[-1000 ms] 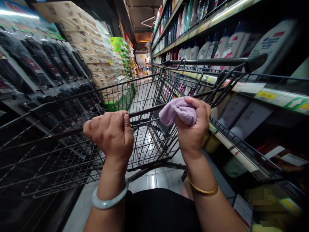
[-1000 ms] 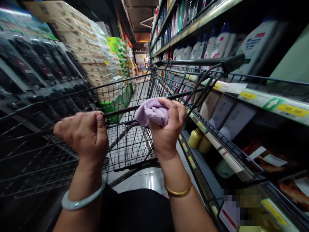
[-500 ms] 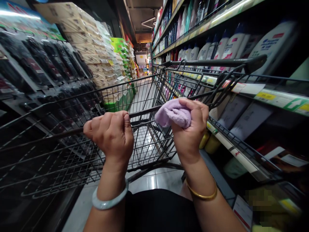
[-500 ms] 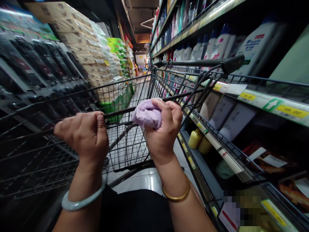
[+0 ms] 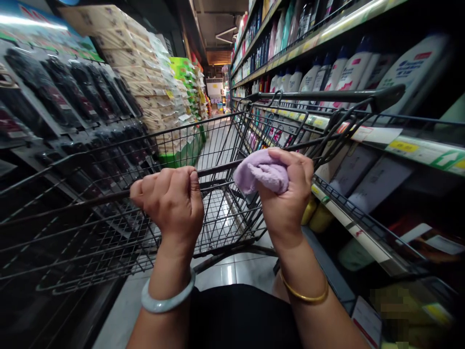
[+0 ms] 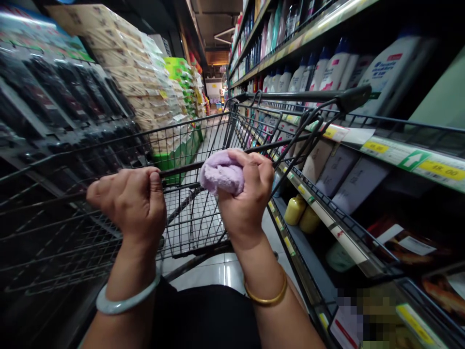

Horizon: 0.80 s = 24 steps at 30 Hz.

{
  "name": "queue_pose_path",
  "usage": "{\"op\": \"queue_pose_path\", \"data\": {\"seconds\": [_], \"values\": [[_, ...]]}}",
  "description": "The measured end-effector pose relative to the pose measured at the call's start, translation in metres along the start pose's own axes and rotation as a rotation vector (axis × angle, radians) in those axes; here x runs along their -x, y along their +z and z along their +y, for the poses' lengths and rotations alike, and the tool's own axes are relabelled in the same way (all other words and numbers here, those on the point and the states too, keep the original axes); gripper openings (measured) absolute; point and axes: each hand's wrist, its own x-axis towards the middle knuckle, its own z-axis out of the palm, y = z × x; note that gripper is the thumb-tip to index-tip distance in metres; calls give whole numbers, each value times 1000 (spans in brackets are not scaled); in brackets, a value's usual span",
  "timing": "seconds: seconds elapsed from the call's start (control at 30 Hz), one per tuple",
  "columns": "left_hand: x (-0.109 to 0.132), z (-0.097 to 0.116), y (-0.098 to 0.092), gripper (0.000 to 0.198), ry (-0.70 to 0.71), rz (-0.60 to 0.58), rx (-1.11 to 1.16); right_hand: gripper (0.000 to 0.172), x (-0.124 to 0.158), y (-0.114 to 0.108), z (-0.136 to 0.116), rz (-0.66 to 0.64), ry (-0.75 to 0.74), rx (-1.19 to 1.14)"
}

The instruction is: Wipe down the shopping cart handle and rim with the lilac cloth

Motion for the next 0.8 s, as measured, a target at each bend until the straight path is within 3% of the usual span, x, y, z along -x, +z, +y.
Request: {"op": "queue_pose_path", "data": {"seconds": [0.17,0.23,0.43,0.5,0.67,0.73,0.8], "values": [[0,-2,1,28,28,18,-12,34,14,10,-27,-346,-75,-30],[0,-2,1,27,33,18,-9,35,13,9,-28,-397,-121,-35],[0,1,1,24,30,29,12,31,-5,-5,2,-62,-50,28],[1,3,0,24,17,34,22,31,-3,-3,1,-81,-32,36],[1,5,-1,27,-14,21,30,32,9,6,-17,-319,-103,4],[1,6,-1,26,-9,28,24,30,6,3,-14,-272,-93,-7],[1,7,-1,24,-4,37,23,30,1,0,-5,-136,-67,-2]]}}
